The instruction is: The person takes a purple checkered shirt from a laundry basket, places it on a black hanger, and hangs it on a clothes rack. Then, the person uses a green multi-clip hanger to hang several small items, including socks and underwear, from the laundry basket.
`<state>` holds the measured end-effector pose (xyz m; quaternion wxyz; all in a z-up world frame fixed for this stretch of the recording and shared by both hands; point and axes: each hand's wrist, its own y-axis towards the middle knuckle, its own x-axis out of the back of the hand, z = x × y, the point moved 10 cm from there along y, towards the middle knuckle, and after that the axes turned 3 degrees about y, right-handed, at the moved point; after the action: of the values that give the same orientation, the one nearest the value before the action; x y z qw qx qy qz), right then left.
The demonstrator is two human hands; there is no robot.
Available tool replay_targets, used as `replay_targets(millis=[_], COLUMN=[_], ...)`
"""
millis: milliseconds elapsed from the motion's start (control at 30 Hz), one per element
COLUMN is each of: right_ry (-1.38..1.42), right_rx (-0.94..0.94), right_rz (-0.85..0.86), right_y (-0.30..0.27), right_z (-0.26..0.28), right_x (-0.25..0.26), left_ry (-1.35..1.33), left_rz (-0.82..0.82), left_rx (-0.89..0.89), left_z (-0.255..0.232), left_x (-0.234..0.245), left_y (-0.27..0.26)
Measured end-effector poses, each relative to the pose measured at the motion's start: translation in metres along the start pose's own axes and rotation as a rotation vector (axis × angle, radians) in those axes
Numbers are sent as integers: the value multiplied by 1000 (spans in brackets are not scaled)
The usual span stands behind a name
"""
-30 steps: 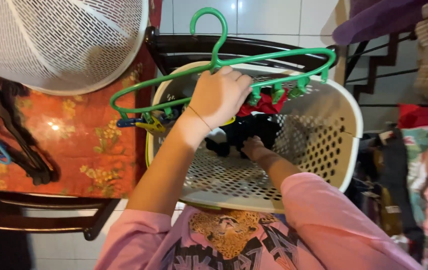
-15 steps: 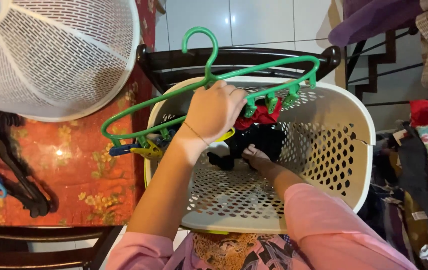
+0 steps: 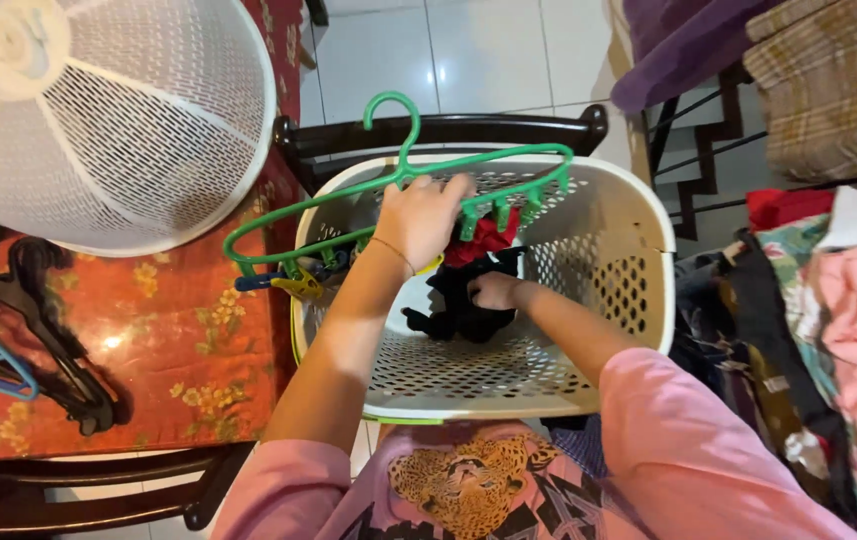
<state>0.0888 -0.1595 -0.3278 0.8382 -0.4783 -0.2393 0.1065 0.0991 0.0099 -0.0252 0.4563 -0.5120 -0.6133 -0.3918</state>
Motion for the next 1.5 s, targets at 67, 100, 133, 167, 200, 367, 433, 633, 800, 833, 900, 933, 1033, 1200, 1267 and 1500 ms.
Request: replay_targets(millis=[67,100,133,167,200,367,433,633,800,833,900,933,1033,1200,1267,1500], right_ry=[113,224,222,300,377,668,785,1069,1137,1131,1106,1099,1150,1286,1321,1410], right_rx=[7,20,20,33,45,272,375,648,738,744,772,780,799,710,721,817], right_rz=[1,8,1,-83,-168,-507,-626,-714,-662,-658,-650,-648,-618,-574,-560,-688], right_y=[-89,-132,-145,-158,-172,-208,-223,-262,-294,-295,-296,-293,-287,-310,-305,-281], right_z=[46,70,72,77,80,70,68,113,143,143,148,149,151,166,163,138], right_x=[28,40,40,49,57,86,95,115,128,131,137,139,141,140,141,156], left_ry=[-5,-7,-4,-30,-55,-94,-141,-330,-418,-417,-435,-432,-459,-587,-606,-559], left_rz=[93,191,185,258,331,457,479,457,410,402,392,383,304,199,166,28], left_rx=[3,13,9,36,63,138,144,195,211,215,167,170,140,222,241,279], left_z=[-4,-6,-5,1,6,-7,-15,-28,-19,-14,-7,-6,-8,-10,-12,-1], left_x=[20,24,28,25,22,50,53,66,72,63,46,45,50,79,92,97], left_y=[-1,-2,-3,-5,-8,-22,-25,-32,-38,-39,-38,-39,-39,-43,-46,-56])
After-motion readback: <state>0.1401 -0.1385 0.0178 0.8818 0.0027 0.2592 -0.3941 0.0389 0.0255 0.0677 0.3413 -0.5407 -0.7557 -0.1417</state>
